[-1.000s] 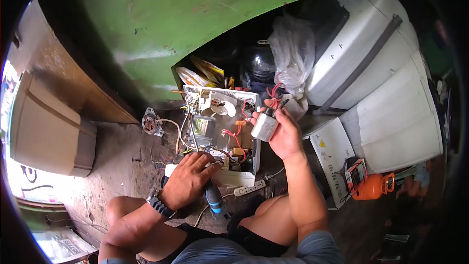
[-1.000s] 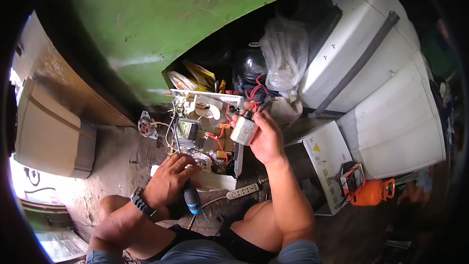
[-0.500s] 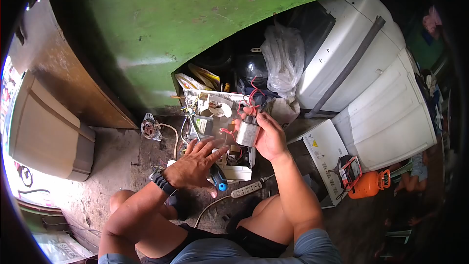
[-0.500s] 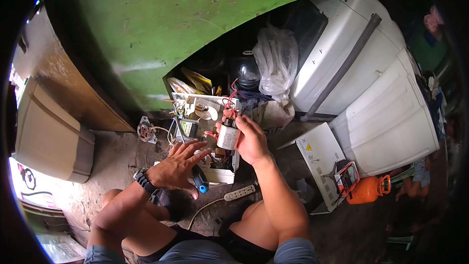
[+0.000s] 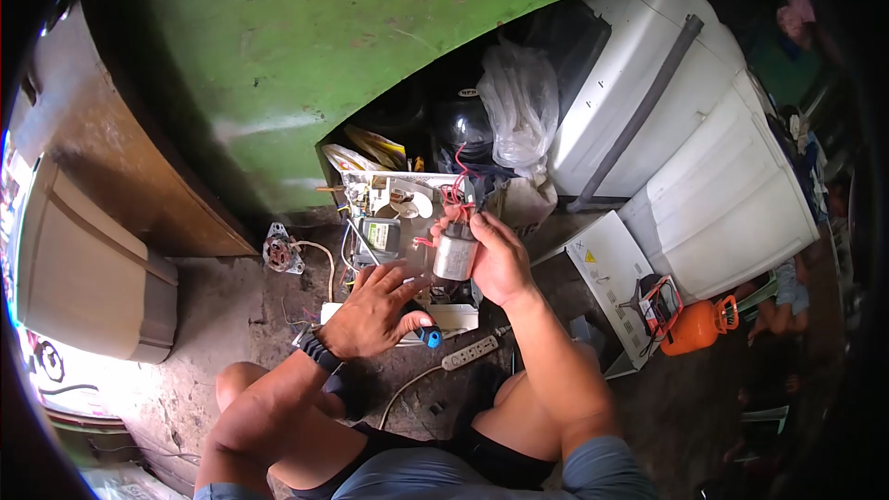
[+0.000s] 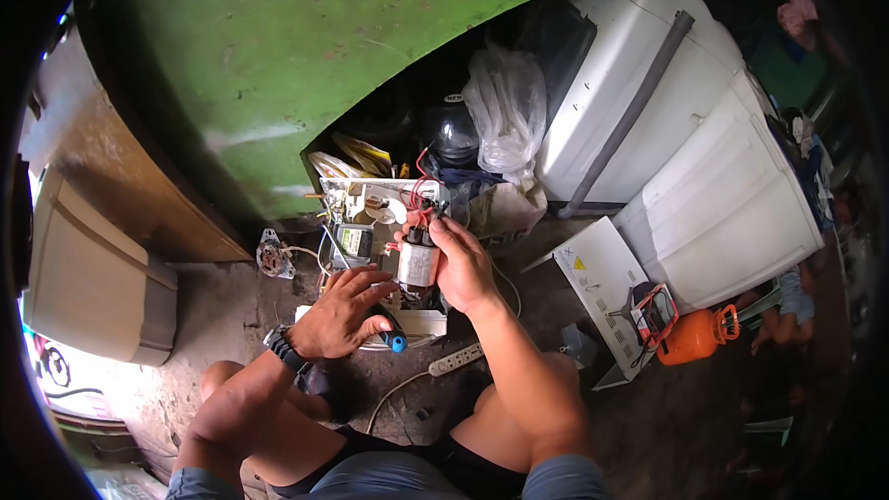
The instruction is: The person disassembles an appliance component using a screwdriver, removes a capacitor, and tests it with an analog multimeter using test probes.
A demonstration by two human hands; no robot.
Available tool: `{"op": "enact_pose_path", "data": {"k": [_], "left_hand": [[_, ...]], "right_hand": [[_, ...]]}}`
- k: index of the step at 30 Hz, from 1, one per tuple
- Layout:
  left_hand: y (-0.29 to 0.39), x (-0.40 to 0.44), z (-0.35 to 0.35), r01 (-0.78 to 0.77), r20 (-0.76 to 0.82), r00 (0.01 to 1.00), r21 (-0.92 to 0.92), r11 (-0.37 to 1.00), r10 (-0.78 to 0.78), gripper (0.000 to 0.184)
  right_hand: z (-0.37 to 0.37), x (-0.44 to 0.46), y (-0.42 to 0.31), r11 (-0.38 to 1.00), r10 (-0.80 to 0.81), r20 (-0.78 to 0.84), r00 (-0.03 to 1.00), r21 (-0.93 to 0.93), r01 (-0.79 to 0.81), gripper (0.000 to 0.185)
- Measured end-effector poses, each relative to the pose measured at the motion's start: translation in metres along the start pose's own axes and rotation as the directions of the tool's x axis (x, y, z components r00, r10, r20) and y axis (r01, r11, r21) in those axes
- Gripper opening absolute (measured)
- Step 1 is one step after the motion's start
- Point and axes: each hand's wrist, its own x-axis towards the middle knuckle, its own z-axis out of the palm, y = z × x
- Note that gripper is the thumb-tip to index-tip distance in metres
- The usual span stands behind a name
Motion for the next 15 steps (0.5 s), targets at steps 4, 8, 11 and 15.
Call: {"op": "enact_pose_path", "data": {"k": [4,8,11,15], "left_hand": [[0.002,-0.004,0.003,0.052,-0.107,0.993,0.071,0.996,-0.045,0.069],[0.011,-0.002,-0.007,0.15,-0.184,0.974,0.092,0.984,-0.131,0.063],[0.0,-0.004,0.006,0.18,-0.232,0.957,-0.002,0.984,-0.176,0.062],[-0.005,-0.004,0.015,0.165,-0.273,0.949,-0.005,0.986,-0.16,0.06]], "right_hand": [[0.007,-0.008,0.006,0.998,0.002,0.019,1.0,-0.065,-0.001,0.039],[0.012,-0.012,0.009,0.983,-0.042,0.112,0.993,-0.172,0.061,0.033],[0.013,-0.013,0.013,0.986,-0.018,0.137,0.99,-0.161,0.041,0.033],[0.01,-0.01,0.012,0.985,-0.039,0.18,0.983,-0.161,0.068,0.034]]}}
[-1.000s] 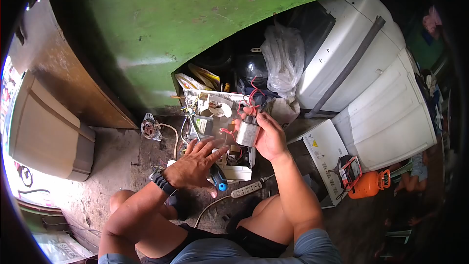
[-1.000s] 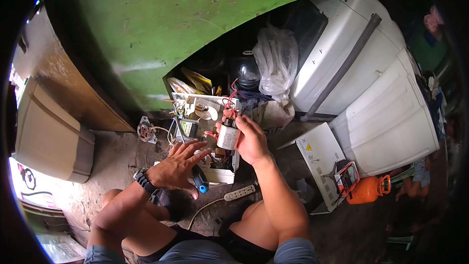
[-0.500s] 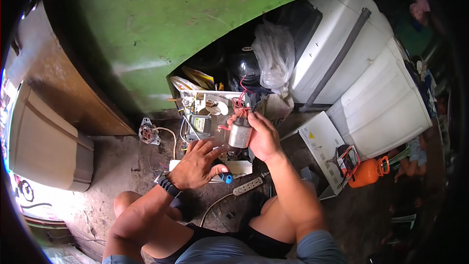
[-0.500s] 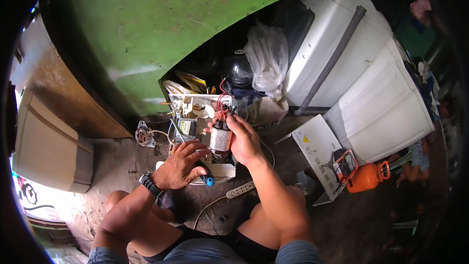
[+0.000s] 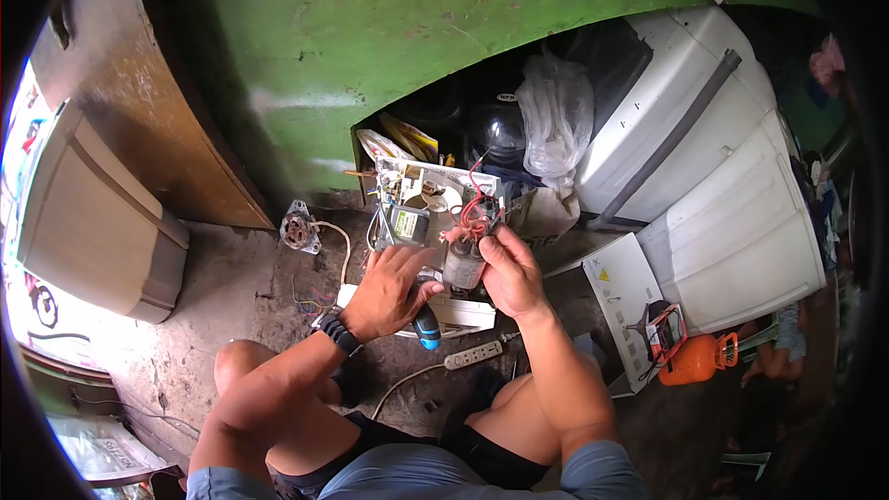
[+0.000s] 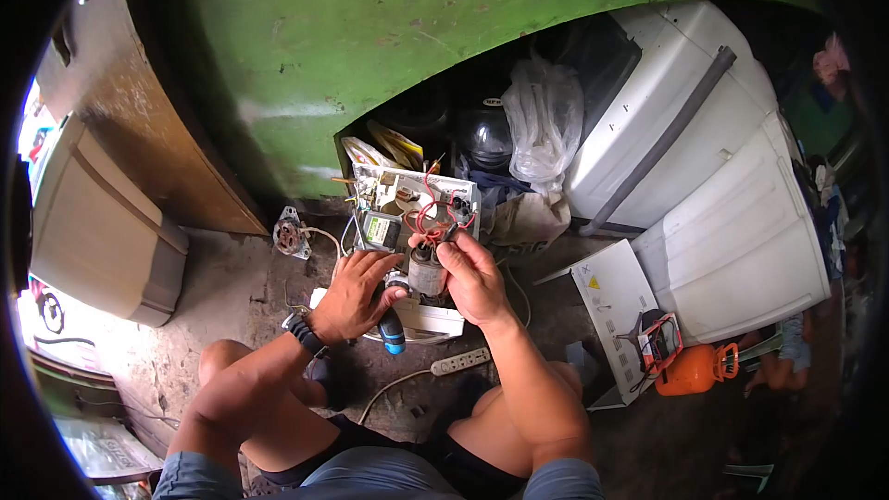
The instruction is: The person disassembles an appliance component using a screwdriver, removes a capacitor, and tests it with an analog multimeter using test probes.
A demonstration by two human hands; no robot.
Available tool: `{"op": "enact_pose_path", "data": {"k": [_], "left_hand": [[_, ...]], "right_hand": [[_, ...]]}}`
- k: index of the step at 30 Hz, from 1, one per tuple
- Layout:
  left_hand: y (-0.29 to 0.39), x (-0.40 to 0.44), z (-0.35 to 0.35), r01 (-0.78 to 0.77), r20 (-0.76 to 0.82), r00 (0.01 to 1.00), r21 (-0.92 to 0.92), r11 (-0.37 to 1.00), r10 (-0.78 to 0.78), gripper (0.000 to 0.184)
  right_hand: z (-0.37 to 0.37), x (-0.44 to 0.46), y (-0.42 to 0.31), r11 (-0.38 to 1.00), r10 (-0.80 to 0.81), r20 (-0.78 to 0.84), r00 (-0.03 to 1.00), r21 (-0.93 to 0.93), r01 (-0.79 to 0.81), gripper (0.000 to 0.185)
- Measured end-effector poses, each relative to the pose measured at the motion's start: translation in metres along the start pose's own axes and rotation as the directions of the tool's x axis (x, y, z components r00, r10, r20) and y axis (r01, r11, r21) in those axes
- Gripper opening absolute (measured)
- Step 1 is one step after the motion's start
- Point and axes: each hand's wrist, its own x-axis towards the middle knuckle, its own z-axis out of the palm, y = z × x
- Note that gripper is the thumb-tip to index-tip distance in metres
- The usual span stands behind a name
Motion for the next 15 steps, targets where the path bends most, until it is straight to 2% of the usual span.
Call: {"op": "enact_pose_path", "data": {"k": [2,5,7,9,11,15], "left_hand": [[0.002,0.001,0.001,-0.008,0.004,1.0,0.004,1.0,0.008,0.061],[0.007,0.004,0.0,0.078,0.033,0.996,-0.027,0.997,-0.078,0.064],[0.007,0.004,0.01,0.121,-0.06,0.988,-0.238,0.964,-0.139,0.066],[0.007,0.008,0.017,0.086,-0.101,0.988,-0.239,0.967,-0.113,0.068],[0.006,0.009,0.021,0.052,-0.143,0.986,-0.236,0.97,-0.088,0.07],[0.009,0.01,0.021,0.088,-0.157,0.979,-0.243,0.966,-0.129,0.068]], "right_hand": [[-0.003,-0.002,0.001,1.0,-0.012,-0.002,1.0,-0.002,0.012,0.034],[-0.012,-0.004,0.011,1.0,-0.016,0.003,1.0,0.011,0.016,0.033],[-0.013,-0.005,0.017,0.997,0.066,-0.025,0.997,0.036,-0.065,0.029],[-0.004,-0.005,0.021,0.999,0.04,-0.01,0.999,-0.017,-0.04,0.026],[0.006,-0.002,0.021,0.984,-0.057,0.047,0.997,-0.169,0.064,0.023],[0.002,0.0,0.029,0.993,-0.023,0.01,1.0,-0.113,0.024,0.021]]}}
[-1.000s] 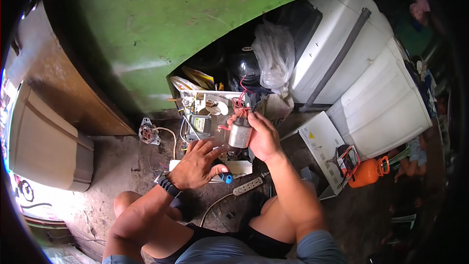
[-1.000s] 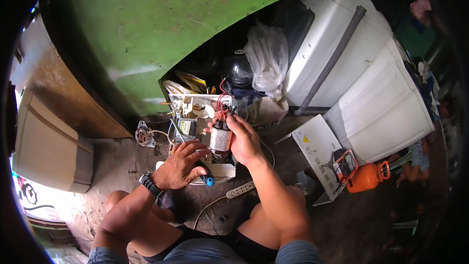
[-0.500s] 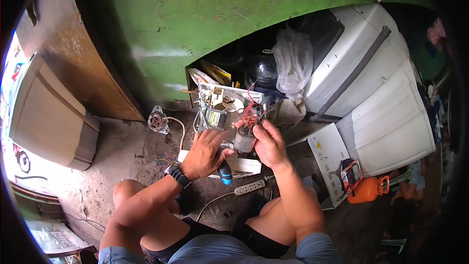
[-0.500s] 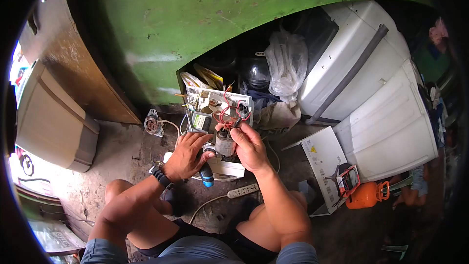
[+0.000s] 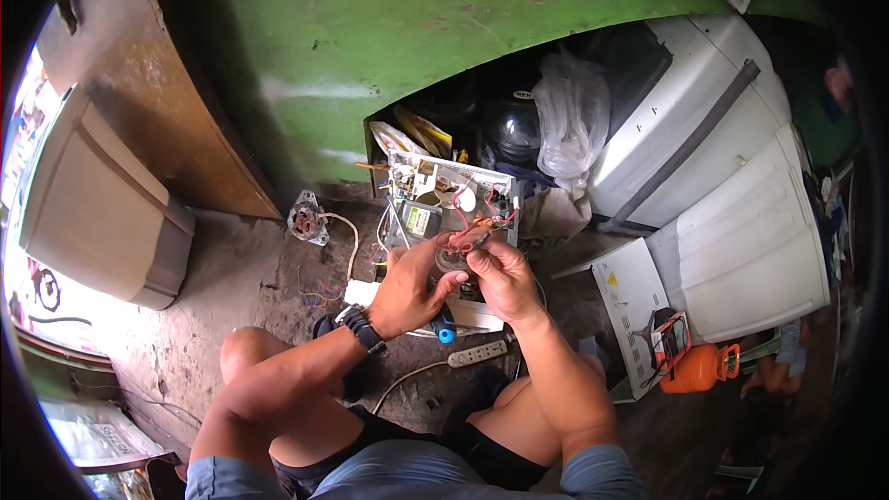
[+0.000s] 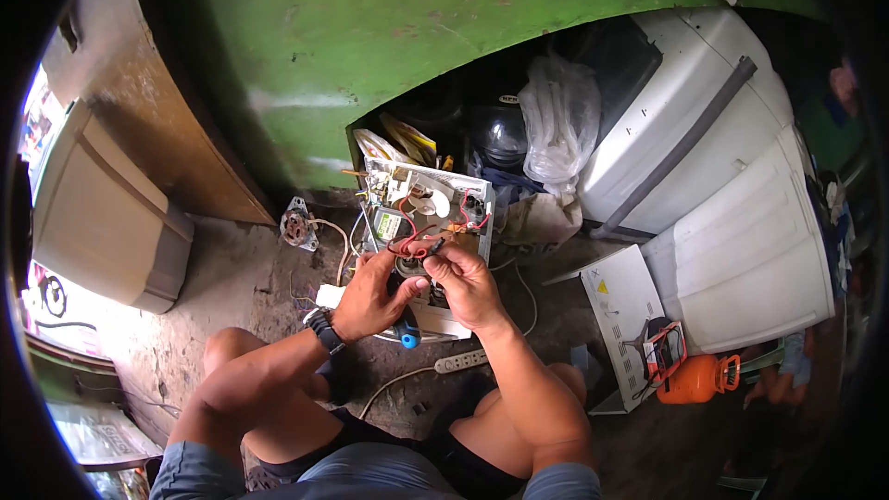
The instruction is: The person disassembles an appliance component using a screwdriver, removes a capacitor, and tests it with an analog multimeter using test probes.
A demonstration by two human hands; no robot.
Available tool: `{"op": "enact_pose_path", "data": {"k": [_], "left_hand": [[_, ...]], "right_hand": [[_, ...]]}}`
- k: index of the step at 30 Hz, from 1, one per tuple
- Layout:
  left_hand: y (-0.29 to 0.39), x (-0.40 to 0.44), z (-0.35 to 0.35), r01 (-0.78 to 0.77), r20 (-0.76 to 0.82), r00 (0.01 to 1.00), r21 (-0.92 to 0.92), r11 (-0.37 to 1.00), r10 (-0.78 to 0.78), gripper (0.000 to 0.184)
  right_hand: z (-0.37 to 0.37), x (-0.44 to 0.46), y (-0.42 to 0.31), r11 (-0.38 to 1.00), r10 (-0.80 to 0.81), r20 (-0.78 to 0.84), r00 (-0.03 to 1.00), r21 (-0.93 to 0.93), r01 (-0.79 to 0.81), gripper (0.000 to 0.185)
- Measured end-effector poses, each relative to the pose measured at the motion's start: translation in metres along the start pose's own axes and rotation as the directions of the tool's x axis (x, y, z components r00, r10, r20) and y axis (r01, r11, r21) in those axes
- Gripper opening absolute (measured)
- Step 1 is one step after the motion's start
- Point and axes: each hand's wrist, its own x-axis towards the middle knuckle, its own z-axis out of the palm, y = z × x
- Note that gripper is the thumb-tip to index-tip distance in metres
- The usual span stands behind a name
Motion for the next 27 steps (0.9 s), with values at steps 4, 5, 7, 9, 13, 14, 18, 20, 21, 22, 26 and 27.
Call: {"op": "enact_pose_path", "data": {"k": [4,5,7,9,13,14,18,20,21,22,26,27], "left_hand": [[0.0,-0.002,0.003,0.105,0.049,0.993,0.006,0.994,-0.105,0.058],[0.0,-0.003,0.003,0.096,0.024,0.995,0.026,0.995,-0.097,0.058],[-0.003,-0.003,0.006,0.055,-0.034,0.998,0.041,0.998,-0.053,0.058],[-0.001,-0.002,0.005,0.1,-0.01,0.995,0.058,0.993,-0.1,0.057],[0.003,0.0,0.003,0.166,0.015,0.986,0.079,0.983,-0.168,0.055],[0.003,-0.001,0.004,0.168,0.018,0.985,0.089,0.982,-0.171,0.054],[-0.001,0.0,0.012,0.061,-0.019,0.998,0.147,0.987,-0.059,0.05],[0.002,0.002,0.013,0.043,0.005,0.999,0.151,0.988,-0.045,0.049],[0.003,0.002,0.013,0.033,0.027,0.999,0.16,0.987,-0.038,0.048],[0.004,0.001,0.012,0.022,0.049,0.998,0.168,0.985,-0.031,0.047],[0.011,0.003,0.008,0.109,0.129,0.983,0.164,0.98,-0.131,0.05],[0.012,0.002,0.008,0.107,0.135,0.982,0.162,0.981,-0.13,0.05]], "right_hand": [[-0.006,-0.001,0.004,1.0,0.019,-0.005,1.0,-0.016,-0.019,0.02],[-0.008,-0.001,0.006,0.999,0.034,-0.002,0.999,-0.017,-0.034,0.021],[-0.005,0.002,0.0,0.997,0.057,-0.01,0.998,-0.044,-0.057,0.02],[0.002,0.009,-0.013,0.989,0.023,-0.043,0.999,-0.143,-0.029,0.019],[0.015,0.007,-0.042,0.265,-0.574,0.125,0.809,-0.907,0.328,0.028],[0.021,0.004,-0.049,0.227,-0.502,0.188,0.845,-0.914,0.338,0.028],[0.032,0.01,-0.04,0.3,-0.435,0.132,0.891,-0.912,0.281,0.024],[0.018,0.014,-0.032,0.347,-0.418,0.135,0.898,-0.89,0.295,0.02],[0.022,0.018,-0.039,0.277,-0.449,0.185,0.874,-0.901,0.333,0.016],[0.019,0.022,-0.04,0.276,-0.449,0.185,0.874,-0.902,0.333,0.016],[0.016,0.022,-0.035,0.443,-0.412,0.113,0.904,-0.842,0.307,0.014],[0.015,0.022,-0.033,0.481,-0.424,0.083,0.902,-0.823,0.302,0.015]]}}
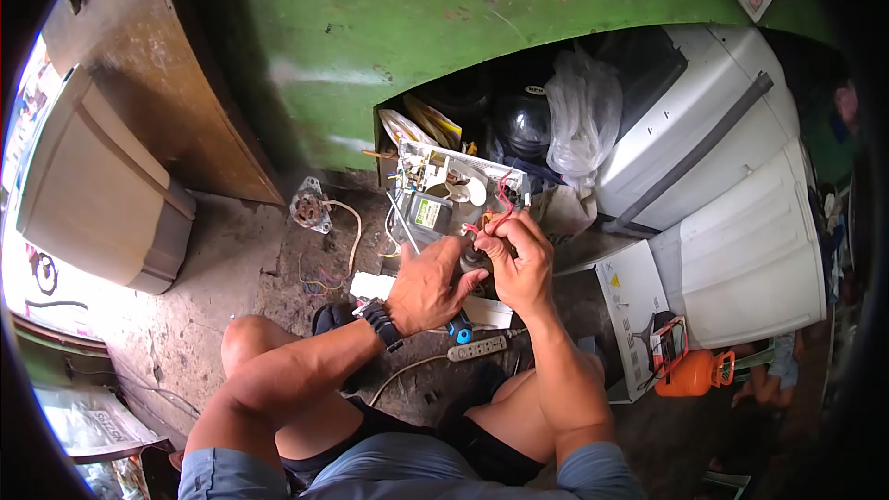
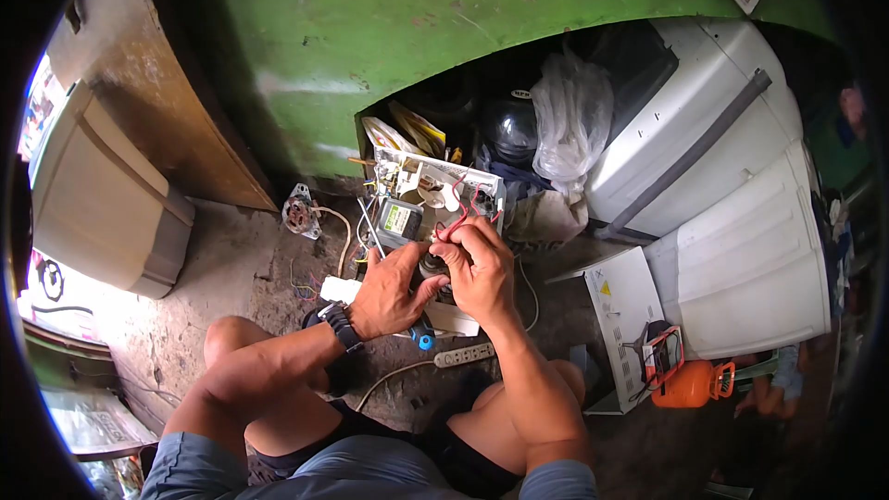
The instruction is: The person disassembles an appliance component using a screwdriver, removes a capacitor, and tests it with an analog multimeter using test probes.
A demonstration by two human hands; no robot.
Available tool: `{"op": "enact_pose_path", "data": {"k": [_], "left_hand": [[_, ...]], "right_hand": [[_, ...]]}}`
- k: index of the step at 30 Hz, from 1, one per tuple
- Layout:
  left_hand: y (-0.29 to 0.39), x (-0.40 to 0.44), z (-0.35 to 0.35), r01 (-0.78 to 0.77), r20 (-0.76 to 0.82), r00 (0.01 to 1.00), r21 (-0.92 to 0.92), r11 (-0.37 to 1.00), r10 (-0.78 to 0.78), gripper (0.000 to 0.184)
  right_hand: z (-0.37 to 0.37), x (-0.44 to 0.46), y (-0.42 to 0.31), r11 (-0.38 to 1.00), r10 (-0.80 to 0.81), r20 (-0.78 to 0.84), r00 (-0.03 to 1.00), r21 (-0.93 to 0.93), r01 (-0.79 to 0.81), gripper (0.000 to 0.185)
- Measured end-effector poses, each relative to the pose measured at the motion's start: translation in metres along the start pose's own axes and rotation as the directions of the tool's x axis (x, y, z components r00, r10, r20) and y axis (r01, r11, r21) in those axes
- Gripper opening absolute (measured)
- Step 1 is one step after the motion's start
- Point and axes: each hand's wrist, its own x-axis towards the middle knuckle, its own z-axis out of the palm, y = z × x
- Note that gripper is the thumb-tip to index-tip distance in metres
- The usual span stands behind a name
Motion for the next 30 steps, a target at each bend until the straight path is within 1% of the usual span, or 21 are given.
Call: {"op": "enact_pose_path", "data": {"k": [1,2,3,5,6,8,12,14,15,17,18,19,21,22,23,25,26,27,28,29,30], "left_hand": [[0.0,0.0,0.0,-0.031,-0.035,0.999,0.004,1.0,0.031,0.049],[0.0,0.0,0.001,-0.06,-0.072,0.996,0.009,0.998,0.061,0.049],[0.0,-0.001,0.002,-0.059,-0.069,0.996,0.005,0.998,0.06,0.049],[-0.001,-0.002,0.003,-0.034,-0.091,0.995,-0.032,0.999,0.031,0.05],[-0.002,-0.002,0.004,-0.037,-0.094,0.995,-0.019,0.999,0.036,0.051],[-0.003,-0.003,0.006,-0.035,-0.094,0.995,-0.015,0.999,0.033,0.05],[-0.006,-0.003,0.006,-0.052,-0.116,0.992,-0.009,0.999,0.05,0.049],[-0.008,-0.006,0.006,-0.058,-0.123,0.991,-0.016,0.998,0.056,0.048],[-0.009,-0.007,0.005,-0.067,-0.128,0.99,-0.021,0.998,0.064,0.048],[-0.009,-0.008,0.005,-0.072,-0.135,0.989,-0.028,0.997,0.067,0.048],[-0.008,-0.008,0.005,-0.082,-0.138,0.987,-0.037,0.996,0.077,0.048],[-0.008,-0.008,0.006,-0.08,-0.134,0.988,-0.035,0.996,0.074,0.048],[-0.008,-0.005,0.009,-0.064,-0.168,0.985,-0.101,0.993,0.046,0.049],[-0.008,-0.006,0.008,0.014,-0.116,0.993,-0.079,0.997,-0.023,0.05],[-0.01,-0.005,0.008,0.016,-0.12,0.992,-0.078,0.997,-0.025,0.05],[-0.01,-0.002,0.007,-0.053,-0.234,0.972,-0.131,0.99,0.021,0.053],[-0.01,-0.003,0.004,0.003,-0.195,0.98,-0.196,0.981,-0.042,0.057],[-0.011,-0.002,0.003,0.003,-0.202,0.979,-0.191,0.982,-0.042,0.057],[-0.011,0.0,0.003,-0.027,-0.269,0.962,-0.26,0.965,-0.046,0.058],[-0.011,0.0,0.004,-0.062,-0.33,0.942,-0.329,0.942,-0.054,0.059],[-0.008,0.0,0.002,-0.051,-0.319,0.944,-0.399,0.915,-0.086,0.063]], "right_hand": [[0.002,-0.002,0.002,0.999,0.018,-0.025,1.0,0.039,-0.017,0.016],[0.005,-0.006,0.005,0.99,0.099,-0.037,0.994,0.103,-0.095,0.017],[0.007,-0.007,0.004,0.99,0.102,-0.035,0.994,0.101,-0.098,0.017],[0.01,-0.008,0.004,0.962,0.193,-0.058,0.979,0.208,-0.178,0.016],[0.01,-0.008,0.004,0.962,0.193,-0.058,0.979,0.206,-0.178,0.016],[0.009,-0.009,0.005,0.976,0.173,-0.058,0.983,0.142,-0.164,0.016],[0.006,-0.004,0.006,0.983,0.115,-0.026,0.993,0.146,-0.11,0.016],[0.004,-0.003,0.002,0.985,0.045,0.01,0.999,0.167,-0.046,0.016],[0.001,-0.001,-0.001,0.984,0.043,0.014,0.999,0.171,-0.045,0.016],[-0.008,0.001,-0.002,0.972,-0.002,0.132,0.991,0.234,-0.029,0.015],[-0.011,0.0,-0.002,0.965,0.035,0.178,0.983,0.25,-0.079,0.016],[-0.014,-0.001,-0.001,0.964,0.038,0.177,0.983,0.253,-0.083,0.016],[-0.017,0.002,-0.002,0.984,-0.023,0.198,0.98,0.177,-0.013,0.025],[-0.018,0.001,-0.007,0.987,-0.029,0.168,0.985,0.158,0.002,0.033],[-0.018,0.0,-0.014,0.987,-0.033,0.17,0.985,0.161,0.005,0.033],[-0.016,-0.006,-0.029,0.999,0.028,-0.071,0.997,-0.017,-0.029,0.034],[-0.023,-0.014,-0.026,0.988,0.054,-0.031,0.998,-0.145,-0.058,0.029],[-0.03,-0.017,-0.035,0.974,0.122,0.128,0.984,-0.206,-0.094,0.033],[-0.031,-0.023,-0.049,0.963,0.213,0.284,0.935,-0.22,-0.153,0.038],[-0.03,-0.033,-0.061,0.946,0.301,0.429,0.852,-0.247,-0.21,0.043],[-0.023,-0.049,-0.062,0.953,0.24,0.454,0.858,-0.28,-0.118,0.048]]}}
